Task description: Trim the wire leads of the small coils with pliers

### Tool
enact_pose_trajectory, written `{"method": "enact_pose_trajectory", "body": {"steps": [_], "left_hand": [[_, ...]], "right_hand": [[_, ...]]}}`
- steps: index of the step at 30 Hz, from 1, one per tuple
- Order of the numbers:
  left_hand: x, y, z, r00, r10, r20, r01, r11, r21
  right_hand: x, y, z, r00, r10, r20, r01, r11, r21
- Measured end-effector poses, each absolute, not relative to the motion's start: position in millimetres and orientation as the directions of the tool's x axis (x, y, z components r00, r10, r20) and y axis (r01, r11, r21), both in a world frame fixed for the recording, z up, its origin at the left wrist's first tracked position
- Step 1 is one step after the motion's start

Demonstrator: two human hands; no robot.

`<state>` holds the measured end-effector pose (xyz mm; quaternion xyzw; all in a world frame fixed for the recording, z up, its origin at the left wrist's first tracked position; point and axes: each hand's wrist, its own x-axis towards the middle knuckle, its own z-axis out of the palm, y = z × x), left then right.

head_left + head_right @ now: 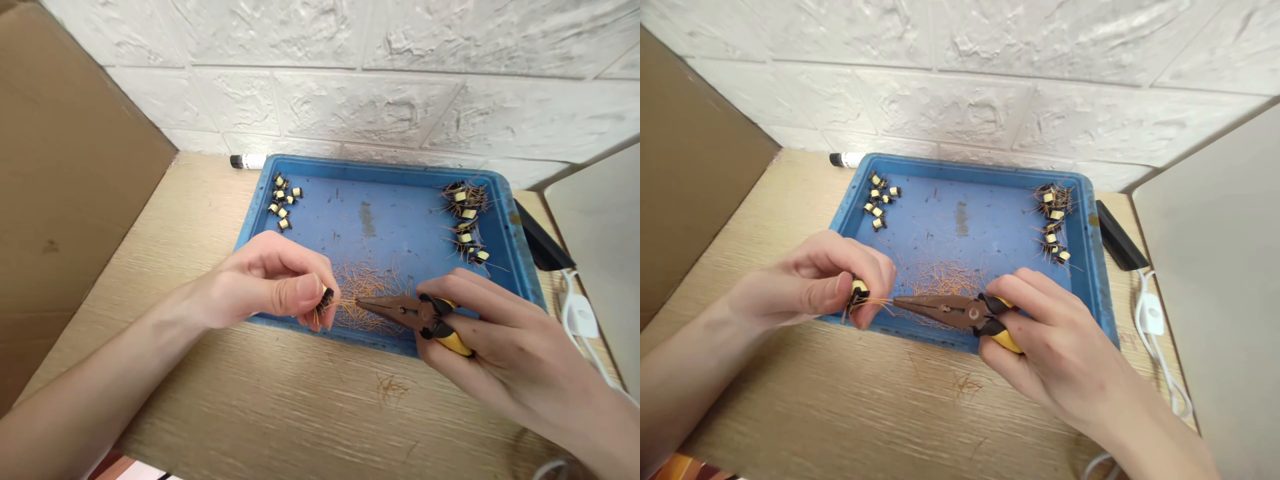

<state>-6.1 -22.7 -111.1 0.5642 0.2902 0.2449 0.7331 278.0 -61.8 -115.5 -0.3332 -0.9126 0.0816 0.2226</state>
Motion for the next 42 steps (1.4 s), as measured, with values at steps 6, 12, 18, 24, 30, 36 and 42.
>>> {"method": "enact_pose_trajectory", "body": {"steps": [6,12,18,24,30,36,42], "left_hand": [[-14,-17,-95,0.62,0.761,0.19,-0.376,0.075,0.924],[-10,-17,-97,0.524,0.845,0.103,-0.308,0.075,0.948],[4,-28,-109,0.552,0.83,-0.079,-0.184,0.213,0.96],[6,-31,-106,0.6,0.787,-0.146,-0.143,0.285,0.948],[5,-32,-110,0.641,0.757,-0.127,-0.133,0.273,0.953],[2,-34,-113,0.66,0.744,-0.099,-0.102,0.219,0.97],[0,-36,-112,0.735,0.667,-0.121,-0.057,0.239,0.969]], "right_hand": [[283,-61,-117,-0.675,0.667,0.317,0.577,0.744,-0.337],[286,-57,-117,-0.638,0.687,0.348,0.606,0.727,-0.323],[284,-58,-116,-0.646,0.663,0.379,0.599,0.748,-0.288],[287,-58,-117,-0.65,0.654,0.386,0.604,0.754,-0.259],[290,-61,-122,-0.644,0.643,0.414,0.622,0.755,-0.205],[288,-62,-122,-0.634,0.648,0.422,0.625,0.751,-0.214],[284,-69,-123,-0.605,0.639,0.476,0.648,0.742,-0.173]]}}
